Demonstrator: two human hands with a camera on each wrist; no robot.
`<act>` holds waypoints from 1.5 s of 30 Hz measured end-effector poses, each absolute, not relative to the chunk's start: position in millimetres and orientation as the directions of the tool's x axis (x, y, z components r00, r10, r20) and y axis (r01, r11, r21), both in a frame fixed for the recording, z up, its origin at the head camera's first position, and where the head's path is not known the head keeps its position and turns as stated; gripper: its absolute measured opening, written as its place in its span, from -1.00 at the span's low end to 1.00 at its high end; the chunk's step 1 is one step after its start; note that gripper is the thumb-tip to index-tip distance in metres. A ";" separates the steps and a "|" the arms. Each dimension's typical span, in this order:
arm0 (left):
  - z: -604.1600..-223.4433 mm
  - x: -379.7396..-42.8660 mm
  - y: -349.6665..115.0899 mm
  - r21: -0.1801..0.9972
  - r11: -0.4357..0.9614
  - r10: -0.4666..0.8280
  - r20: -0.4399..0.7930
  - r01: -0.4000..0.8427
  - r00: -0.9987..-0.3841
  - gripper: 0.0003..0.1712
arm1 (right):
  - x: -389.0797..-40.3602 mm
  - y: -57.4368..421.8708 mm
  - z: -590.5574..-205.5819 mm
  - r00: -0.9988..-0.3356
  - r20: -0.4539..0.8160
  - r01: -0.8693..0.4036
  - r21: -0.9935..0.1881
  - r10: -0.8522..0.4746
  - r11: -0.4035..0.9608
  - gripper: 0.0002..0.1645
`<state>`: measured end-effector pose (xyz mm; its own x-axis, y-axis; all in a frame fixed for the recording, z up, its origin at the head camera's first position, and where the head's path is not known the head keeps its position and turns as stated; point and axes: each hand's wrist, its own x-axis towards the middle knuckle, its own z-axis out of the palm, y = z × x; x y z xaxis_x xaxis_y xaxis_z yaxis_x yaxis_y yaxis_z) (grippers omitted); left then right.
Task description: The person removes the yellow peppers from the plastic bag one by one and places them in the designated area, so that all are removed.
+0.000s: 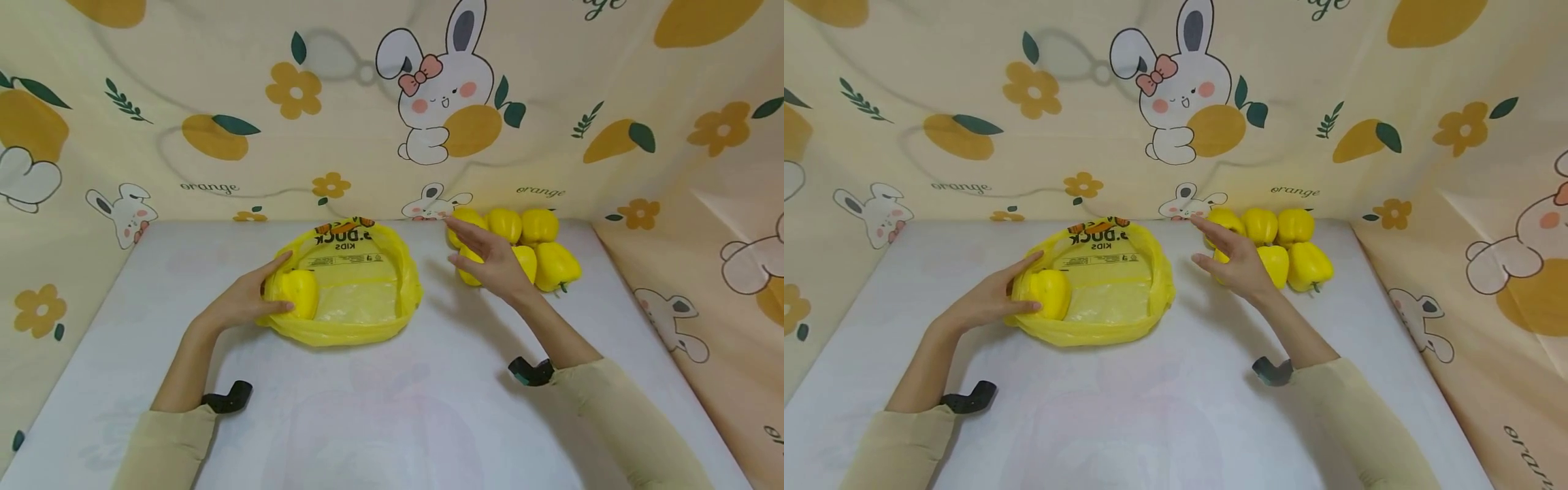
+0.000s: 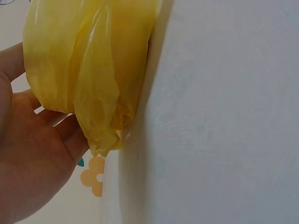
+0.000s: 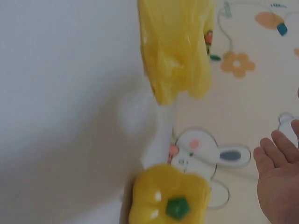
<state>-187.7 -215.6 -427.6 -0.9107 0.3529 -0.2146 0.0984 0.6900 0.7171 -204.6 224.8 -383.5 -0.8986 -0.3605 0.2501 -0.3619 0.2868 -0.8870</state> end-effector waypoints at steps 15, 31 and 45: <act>-426.8 -186.9 -216.8 0.705 0.701 0.349 -0.213 0.104 -0.913 0.13 | -213.0 158.0 -402.4 -0.836 0.212 -0.390 -0.878 -0.507 0.276 -0.28; -430.4 -186.9 -218.1 0.712 0.694 0.353 -0.213 0.102 -0.911 0.14 | -216.2 110.2 -412.9 -0.782 0.166 -0.381 -0.890 -0.601 0.249 -0.25; -431.2 -186.8 -218.7 0.733 0.671 0.361 -0.197 0.107 -0.912 0.14 | -211.7 62.0 -420.4 -0.731 0.070 -0.378 -0.870 -0.679 0.317 -0.20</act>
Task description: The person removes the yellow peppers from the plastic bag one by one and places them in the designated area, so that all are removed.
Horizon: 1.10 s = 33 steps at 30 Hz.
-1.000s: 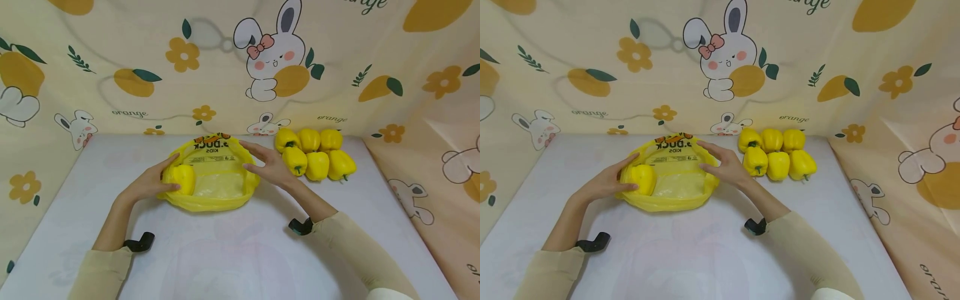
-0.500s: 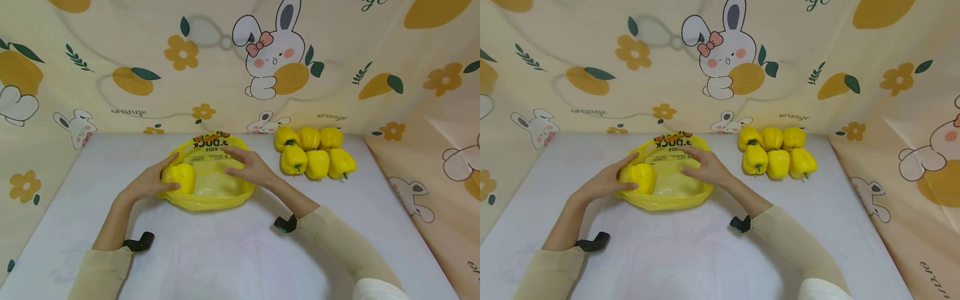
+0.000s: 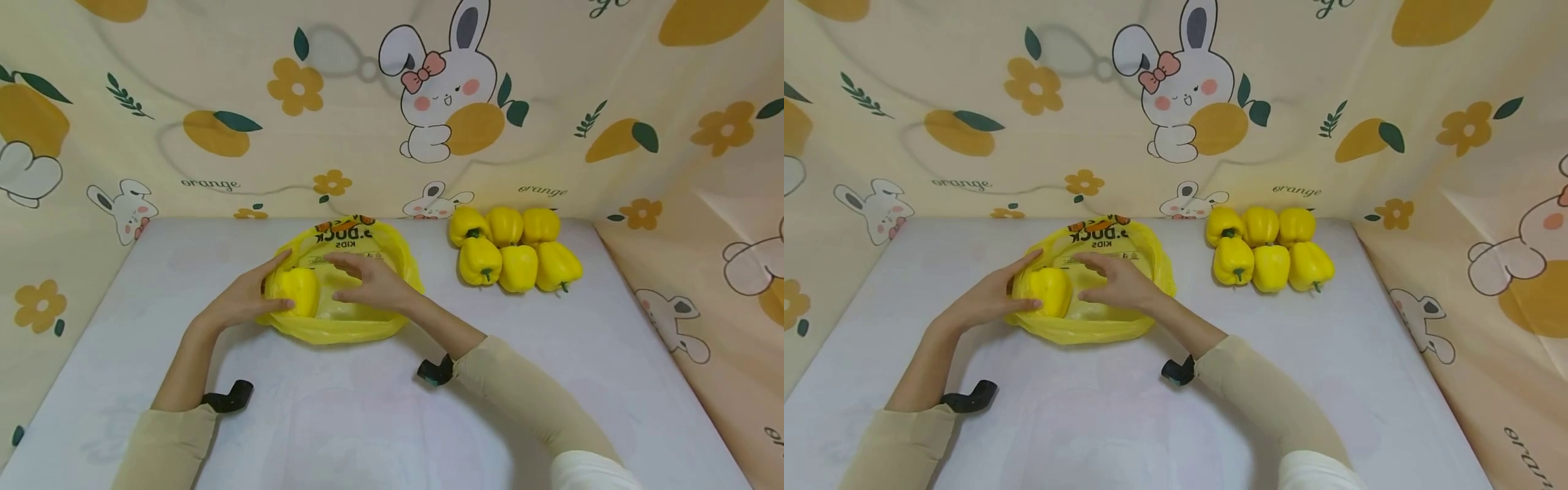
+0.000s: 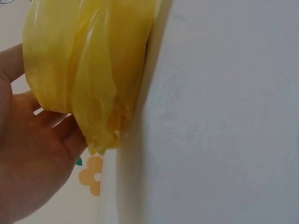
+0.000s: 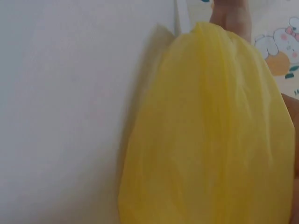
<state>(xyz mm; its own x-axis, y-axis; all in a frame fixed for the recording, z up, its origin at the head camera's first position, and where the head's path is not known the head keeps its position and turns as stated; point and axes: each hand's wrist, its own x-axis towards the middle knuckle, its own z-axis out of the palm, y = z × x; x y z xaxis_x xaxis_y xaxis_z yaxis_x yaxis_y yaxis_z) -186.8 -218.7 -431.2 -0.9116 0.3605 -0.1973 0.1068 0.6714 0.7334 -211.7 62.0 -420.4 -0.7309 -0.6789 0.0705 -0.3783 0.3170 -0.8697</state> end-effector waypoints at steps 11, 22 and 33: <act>-435.2 -186.1 -220.0 0.730 0.675 0.353 -0.190 0.109 -0.916 0.17 | -206.1 29.8 -431.9 -0.723 -0.011 -0.428 -0.777 -0.690 0.461 -0.06; -433.8 -188.0 -221.2 0.723 0.684 0.339 -0.195 0.099 -0.921 0.16 | -206.1 13.1 -440.9 -0.728 0.003 -0.476 -0.722 -0.685 0.502 0.06; -434.8 -188.5 -222.9 0.724 0.682 0.341 -0.189 0.104 -0.921 0.17 | -207.5 8.5 -444.3 -0.742 -0.003 -0.479 -0.698 -0.670 0.533 0.08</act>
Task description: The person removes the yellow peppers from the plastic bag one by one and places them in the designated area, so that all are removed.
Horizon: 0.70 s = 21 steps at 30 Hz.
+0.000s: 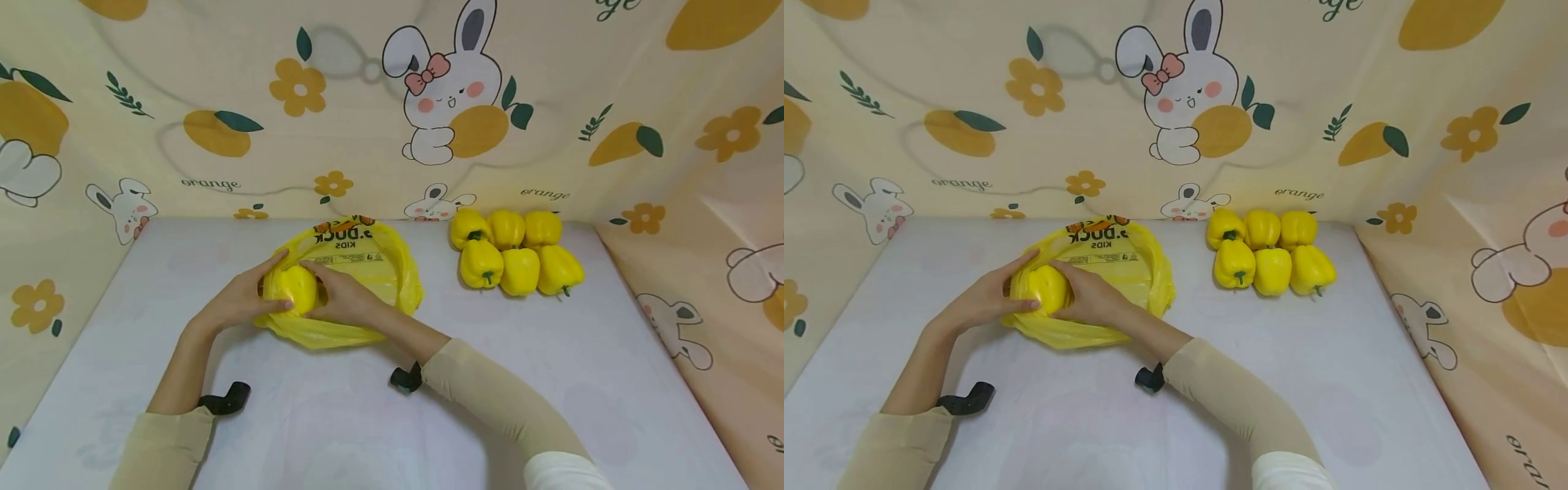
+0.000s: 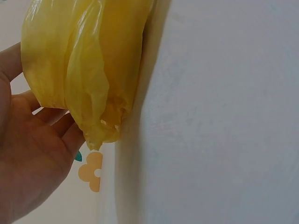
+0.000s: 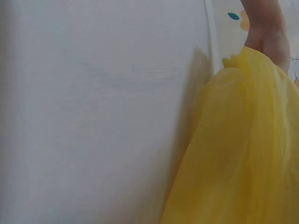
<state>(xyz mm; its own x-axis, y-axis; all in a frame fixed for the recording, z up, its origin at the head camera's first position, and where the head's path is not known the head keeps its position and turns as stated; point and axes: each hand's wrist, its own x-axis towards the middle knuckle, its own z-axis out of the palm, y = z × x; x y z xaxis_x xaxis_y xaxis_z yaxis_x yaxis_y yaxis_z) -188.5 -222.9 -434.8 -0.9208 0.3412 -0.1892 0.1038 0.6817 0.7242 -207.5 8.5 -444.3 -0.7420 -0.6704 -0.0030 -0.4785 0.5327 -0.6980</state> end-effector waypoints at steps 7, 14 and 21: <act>-434.4 -189.3 -223.6 0.728 0.679 0.335 -0.190 0.097 -0.923 0.16 | -207.3 8.0 -447.1 -0.780 0.014 -0.436 -0.729 -0.625 0.528 0.11; -433.5 -188.8 -223.2 0.732 0.675 0.335 -0.192 0.093 -0.922 0.17 | -207.5 12.2 -442.3 -0.803 0.027 -0.416 -0.740 -0.595 0.528 0.15; -431.6 -187.1 -223.7 0.731 0.675 0.346 -0.190 0.103 -0.919 0.16 | -208.3 24.1 -432.9 -0.829 0.037 -0.384 -0.762 -0.558 0.521 0.16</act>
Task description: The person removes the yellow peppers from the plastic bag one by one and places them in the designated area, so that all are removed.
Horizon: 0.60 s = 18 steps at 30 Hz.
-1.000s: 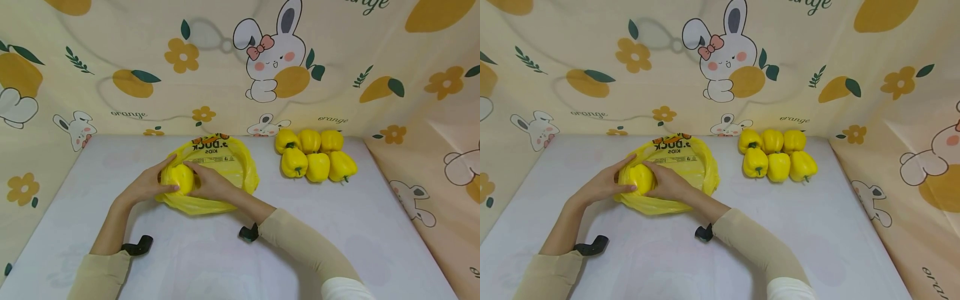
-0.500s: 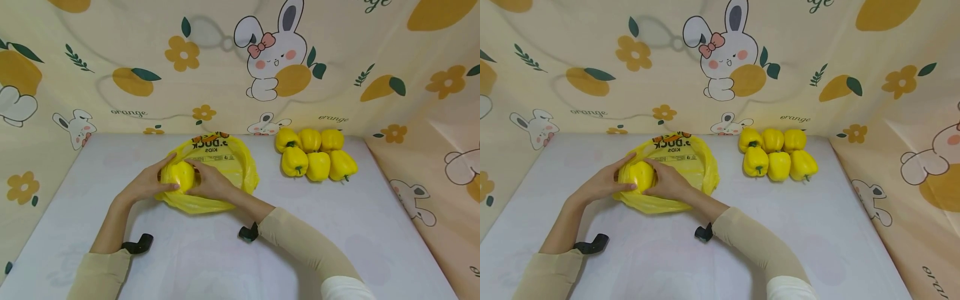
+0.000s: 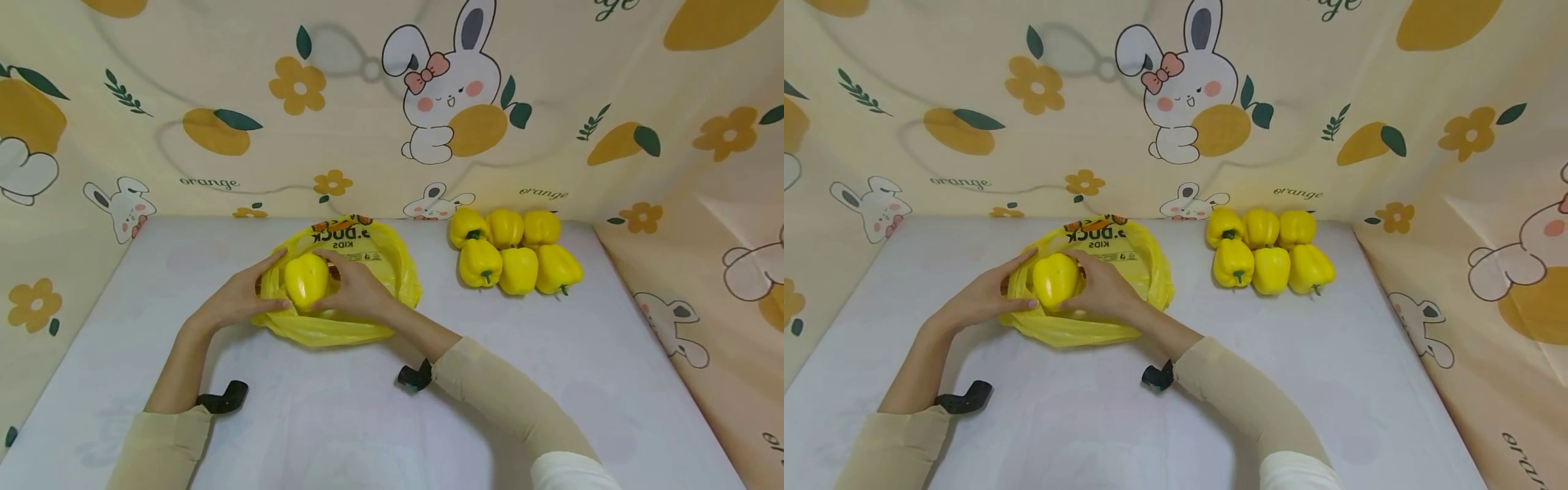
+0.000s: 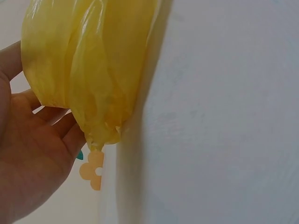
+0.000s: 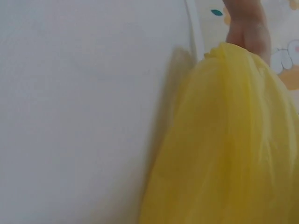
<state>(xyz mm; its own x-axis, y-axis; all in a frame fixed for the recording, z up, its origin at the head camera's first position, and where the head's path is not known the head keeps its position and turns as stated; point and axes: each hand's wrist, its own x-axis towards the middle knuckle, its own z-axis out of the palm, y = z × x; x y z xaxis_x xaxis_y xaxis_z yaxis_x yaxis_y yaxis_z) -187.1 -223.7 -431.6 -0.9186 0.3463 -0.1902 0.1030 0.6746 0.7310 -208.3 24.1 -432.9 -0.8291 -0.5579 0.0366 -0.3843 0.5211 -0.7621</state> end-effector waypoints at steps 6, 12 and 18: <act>-429.9 -186.7 -221.8 0.724 0.684 0.340 -0.209 0.089 -0.917 0.13 | -210.0 37.3 -426.2 -0.832 0.066 -0.354 -0.828 -0.551 0.435 0.14; -430.4 -185.9 -221.8 0.726 0.681 0.345 -0.201 0.097 -0.917 0.12 | -208.9 48.8 -422.3 -0.830 0.098 -0.348 -0.861 -0.549 0.372 0.11; -427.7 -185.5 -219.8 0.726 0.684 0.328 -0.219 0.071 -0.919 0.13 | -206.7 64.7 -417.5 -0.859 0.091 -0.309 -0.877 -0.504 0.369 0.09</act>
<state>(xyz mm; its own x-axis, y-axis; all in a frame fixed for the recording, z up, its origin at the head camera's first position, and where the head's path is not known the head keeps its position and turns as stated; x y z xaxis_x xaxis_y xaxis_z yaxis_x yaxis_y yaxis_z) -185.5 -219.8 -427.7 -0.9188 0.3284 -0.2189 0.0715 0.6840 0.7260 -206.7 64.7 -417.5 -0.8587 -0.5045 0.0906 -0.3090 0.3685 -0.8768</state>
